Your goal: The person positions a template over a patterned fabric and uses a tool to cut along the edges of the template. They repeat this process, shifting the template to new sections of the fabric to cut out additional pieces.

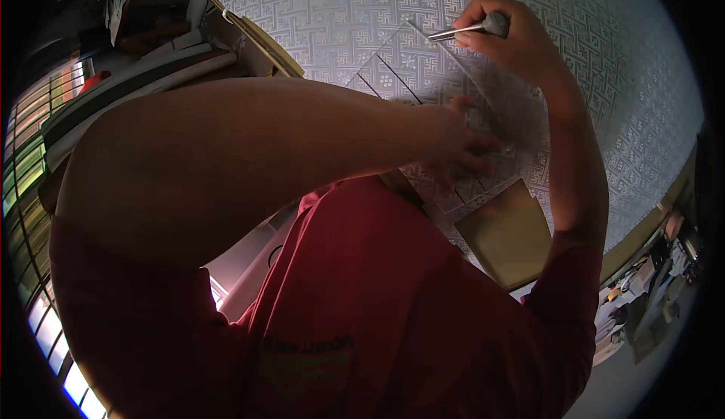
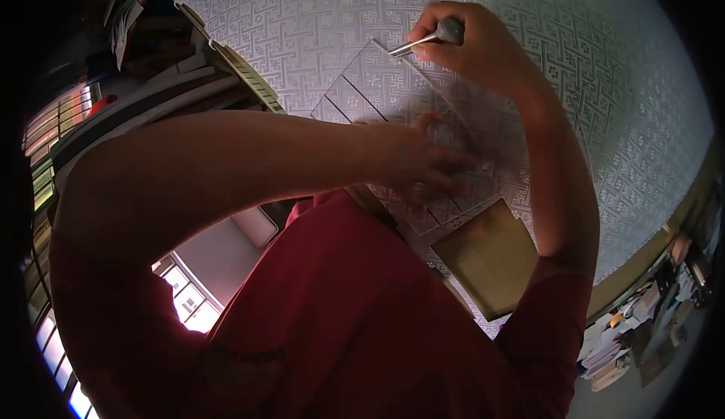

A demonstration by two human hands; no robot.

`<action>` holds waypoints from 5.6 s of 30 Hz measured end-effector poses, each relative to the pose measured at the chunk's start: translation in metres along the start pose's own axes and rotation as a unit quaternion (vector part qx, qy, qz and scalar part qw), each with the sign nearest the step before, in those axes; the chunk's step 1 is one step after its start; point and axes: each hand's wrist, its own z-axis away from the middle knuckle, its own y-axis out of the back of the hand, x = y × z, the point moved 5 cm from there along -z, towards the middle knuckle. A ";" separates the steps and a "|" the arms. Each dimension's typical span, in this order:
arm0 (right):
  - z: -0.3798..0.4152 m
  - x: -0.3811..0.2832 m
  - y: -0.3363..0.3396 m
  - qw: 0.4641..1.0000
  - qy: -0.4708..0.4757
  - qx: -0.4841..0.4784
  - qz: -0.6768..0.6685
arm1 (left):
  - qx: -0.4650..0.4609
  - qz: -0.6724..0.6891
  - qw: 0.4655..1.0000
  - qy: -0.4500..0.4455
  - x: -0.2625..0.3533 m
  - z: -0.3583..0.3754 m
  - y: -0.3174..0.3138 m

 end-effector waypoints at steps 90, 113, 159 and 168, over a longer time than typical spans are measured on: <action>0.284 0.021 -0.138 0.805 -0.111 0.540 -0.218 | 0.429 0.184 0.816 0.342 -0.063 0.173 -0.016; 0.148 -0.055 -0.243 0.761 -0.163 0.568 0.268 | 0.359 -0.103 0.896 0.242 -0.196 0.217 0.002; 0.071 -0.063 -0.234 0.835 -0.080 0.307 0.450 | 0.507 -0.090 0.824 0.237 -0.223 0.267 -0.016; 0.092 -0.060 -0.211 0.867 -0.169 0.336 0.328 | 0.487 -0.102 0.826 0.264 -0.223 0.269 -0.018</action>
